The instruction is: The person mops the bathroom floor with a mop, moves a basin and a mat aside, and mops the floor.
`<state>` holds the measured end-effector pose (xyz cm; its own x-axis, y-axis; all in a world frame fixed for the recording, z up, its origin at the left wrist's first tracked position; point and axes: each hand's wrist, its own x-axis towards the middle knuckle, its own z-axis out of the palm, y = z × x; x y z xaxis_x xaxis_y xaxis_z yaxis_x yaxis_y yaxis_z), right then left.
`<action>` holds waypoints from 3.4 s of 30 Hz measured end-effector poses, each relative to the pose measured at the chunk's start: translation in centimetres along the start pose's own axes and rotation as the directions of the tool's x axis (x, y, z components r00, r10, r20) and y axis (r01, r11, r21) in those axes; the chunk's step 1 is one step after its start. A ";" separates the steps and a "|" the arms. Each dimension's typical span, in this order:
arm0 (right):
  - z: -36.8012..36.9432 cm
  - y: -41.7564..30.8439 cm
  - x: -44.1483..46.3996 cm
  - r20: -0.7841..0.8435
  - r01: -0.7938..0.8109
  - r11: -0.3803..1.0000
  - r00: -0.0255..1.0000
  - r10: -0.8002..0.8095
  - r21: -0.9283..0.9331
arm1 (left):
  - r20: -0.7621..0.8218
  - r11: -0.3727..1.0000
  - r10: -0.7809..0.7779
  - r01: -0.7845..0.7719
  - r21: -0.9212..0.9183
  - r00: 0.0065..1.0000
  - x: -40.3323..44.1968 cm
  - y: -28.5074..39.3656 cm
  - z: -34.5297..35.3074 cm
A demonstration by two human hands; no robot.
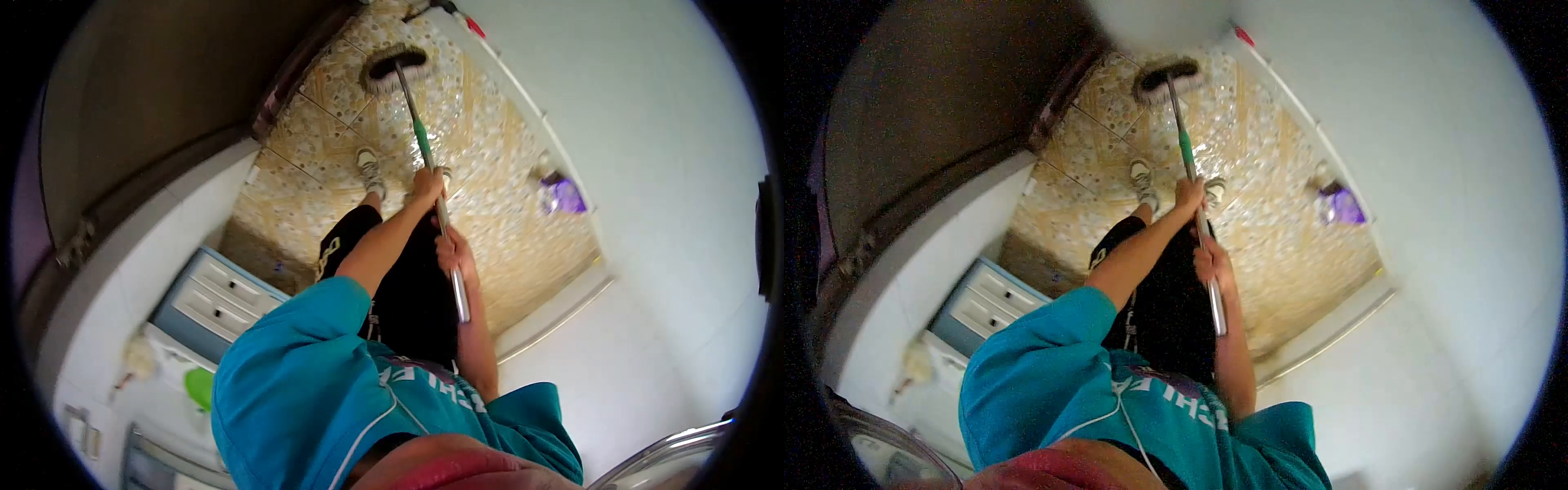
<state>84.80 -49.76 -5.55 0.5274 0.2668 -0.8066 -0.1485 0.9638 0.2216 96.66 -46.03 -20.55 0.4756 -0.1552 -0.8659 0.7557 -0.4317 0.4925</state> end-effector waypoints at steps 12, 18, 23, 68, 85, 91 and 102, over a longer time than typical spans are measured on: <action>-9.8 9.7 -4.3 0.084 0.081 0.908 0.988 -0.127 0.410 | 0.004 0.935 -0.057 0.052 0.352 0.998 -5.2 -8.3 1.0; -18.7 20.0 -16.1 0.003 0.146 0.722 0.979 -0.202 0.676 | 0.123 0.766 -0.414 0.272 0.583 0.902 -19.4 -20.4 4.6; -17.2 19.6 -16.6 -0.038 0.198 0.790 0.975 -0.217 0.580 | 0.105 0.818 -0.324 0.223 0.531 0.940 -21.8 -18.9 5.3; -16.4 21.0 -4.2 -0.233 0.612 0.411 0.706 -0.669 0.675 | 0.437 0.406 -0.024 -0.391 0.826 0.899 -12.5 -18.8 9.0; -16.8 13.4 -6.9 -0.160 0.470 0.320 0.731 -0.664 0.822 | 0.449 0.371 -0.257 -0.342 0.864 0.856 -10.7 -16.4 16.1; -16.6 4.8 -6.0 -0.133 0.446 0.282 0.698 -0.704 0.849 | 0.488 0.320 -0.209 -0.413 0.853 0.847 -6.0 -11.3 23.1; -14.3 21.2 -6.3 -0.258 0.374 0.043 0.715 -0.650 0.927 | 0.363 0.102 -0.327 -0.349 0.932 0.873 -15.9 -18.3 11.6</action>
<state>66.33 -31.07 -3.60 0.2573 -0.4368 -0.8620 0.9659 0.1434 0.2157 70.00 -45.99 -16.83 0.0045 -0.3164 -0.9486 -0.5079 -0.8179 0.2704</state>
